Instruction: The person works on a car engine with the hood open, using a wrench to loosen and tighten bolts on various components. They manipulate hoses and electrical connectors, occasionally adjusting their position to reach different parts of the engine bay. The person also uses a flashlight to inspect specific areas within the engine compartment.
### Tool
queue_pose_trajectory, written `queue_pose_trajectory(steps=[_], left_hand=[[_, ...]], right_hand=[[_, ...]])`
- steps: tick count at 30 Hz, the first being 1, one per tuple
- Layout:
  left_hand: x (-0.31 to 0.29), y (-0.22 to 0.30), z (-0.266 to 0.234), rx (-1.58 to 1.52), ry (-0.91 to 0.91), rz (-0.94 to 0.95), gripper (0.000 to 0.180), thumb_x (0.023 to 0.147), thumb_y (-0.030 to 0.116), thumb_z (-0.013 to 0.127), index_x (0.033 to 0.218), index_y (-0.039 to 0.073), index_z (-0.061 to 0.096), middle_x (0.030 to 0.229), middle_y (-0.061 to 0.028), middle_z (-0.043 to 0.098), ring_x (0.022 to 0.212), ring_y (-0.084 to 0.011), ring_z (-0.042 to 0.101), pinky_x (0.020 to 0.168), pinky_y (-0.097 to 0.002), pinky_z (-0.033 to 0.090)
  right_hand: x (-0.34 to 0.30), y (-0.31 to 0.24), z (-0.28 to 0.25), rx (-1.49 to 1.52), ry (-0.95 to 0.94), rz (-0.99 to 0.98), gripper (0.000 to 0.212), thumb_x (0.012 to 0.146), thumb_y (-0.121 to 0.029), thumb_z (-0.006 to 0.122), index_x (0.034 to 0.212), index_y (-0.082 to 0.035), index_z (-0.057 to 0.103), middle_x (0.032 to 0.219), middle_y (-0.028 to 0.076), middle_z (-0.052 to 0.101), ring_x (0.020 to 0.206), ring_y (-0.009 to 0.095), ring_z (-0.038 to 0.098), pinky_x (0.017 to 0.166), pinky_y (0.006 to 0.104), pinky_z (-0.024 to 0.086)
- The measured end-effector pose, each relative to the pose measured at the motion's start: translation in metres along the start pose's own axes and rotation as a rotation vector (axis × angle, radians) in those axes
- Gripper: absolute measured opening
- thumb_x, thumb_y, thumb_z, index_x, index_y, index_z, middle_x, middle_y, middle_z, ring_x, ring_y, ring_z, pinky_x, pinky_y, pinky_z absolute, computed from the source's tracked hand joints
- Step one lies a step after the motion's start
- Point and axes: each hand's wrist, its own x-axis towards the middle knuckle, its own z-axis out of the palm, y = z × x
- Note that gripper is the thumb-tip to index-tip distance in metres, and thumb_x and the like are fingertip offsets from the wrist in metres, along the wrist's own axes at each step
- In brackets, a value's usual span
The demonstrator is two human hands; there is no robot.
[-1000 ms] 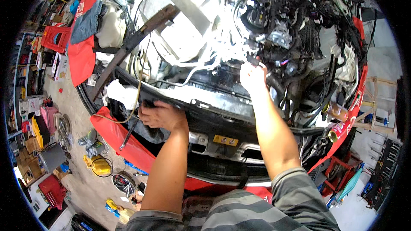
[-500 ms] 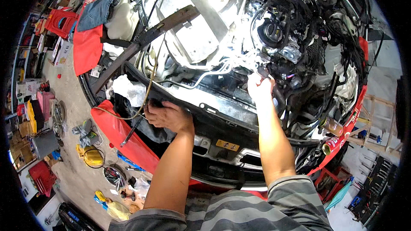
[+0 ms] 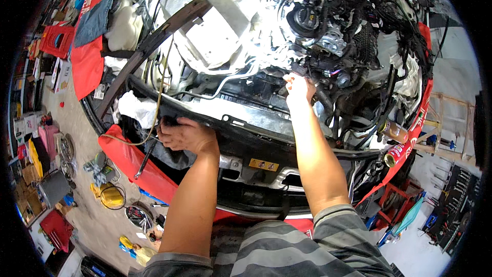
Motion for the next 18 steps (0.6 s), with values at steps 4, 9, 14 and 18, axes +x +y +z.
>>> queue_pose_trajectory(steps=[4,9,14,18], left_hand=[[0.001,-0.015,0.015,0.202,0.094,0.034,0.043,0.082,0.03,0.041,0.114,0.002,0.037,0.114,-0.0201,0.039,0.1,-0.0365,0.041,0.081,-0.0447,0.034],[-0.001,-0.007,0.009,0.213,0.019,0.018,0.046,0.082,0.033,0.041,0.115,0.001,0.036,0.113,-0.0186,0.039,0.096,-0.035,0.044,0.08,-0.0434,0.038],[0.004,-0.01,0.015,0.258,0.077,0.004,0.048,0.083,0.035,0.04,0.116,0.0,0.035,0.115,-0.0192,0.039,0.099,-0.0357,0.043,0.083,-0.0463,0.038],[0.004,-0.006,0.008,0.188,-0.054,-0.037,0.05,0.084,0.036,0.039,0.118,0.0,0.032,0.116,-0.0216,0.038,0.104,-0.0378,0.041,0.086,-0.0478,0.038]], right_hand=[[-0.015,-0.004,0.003,-0.048,-0.007,-0.118,0.017,0.068,0.008,0.053,0.085,0.004,0.054,0.063,0.014,0.06,0.044,0.017,0.057,0.032,0.0225,0.035],[-0.014,-0.005,0.008,0.069,0.003,-0.168,0.02,0.069,0.01,0.048,0.09,0.006,0.048,0.068,0.017,0.059,0.048,0.023,0.061,0.034,0.0259,0.041],[-0.019,0.0,0.015,0.23,-0.096,-0.039,0.026,0.072,0.009,0.038,0.096,0.002,0.045,0.069,0.016,0.057,0.045,0.022,0.058,0.033,0.0254,0.038],[-0.006,0.006,0.011,0.27,-0.131,0.037,0.016,0.079,-0.002,0.046,0.094,-0.009,0.047,0.054,0.007,0.049,0.038,0.016,0.048,0.03,0.0248,0.032]])
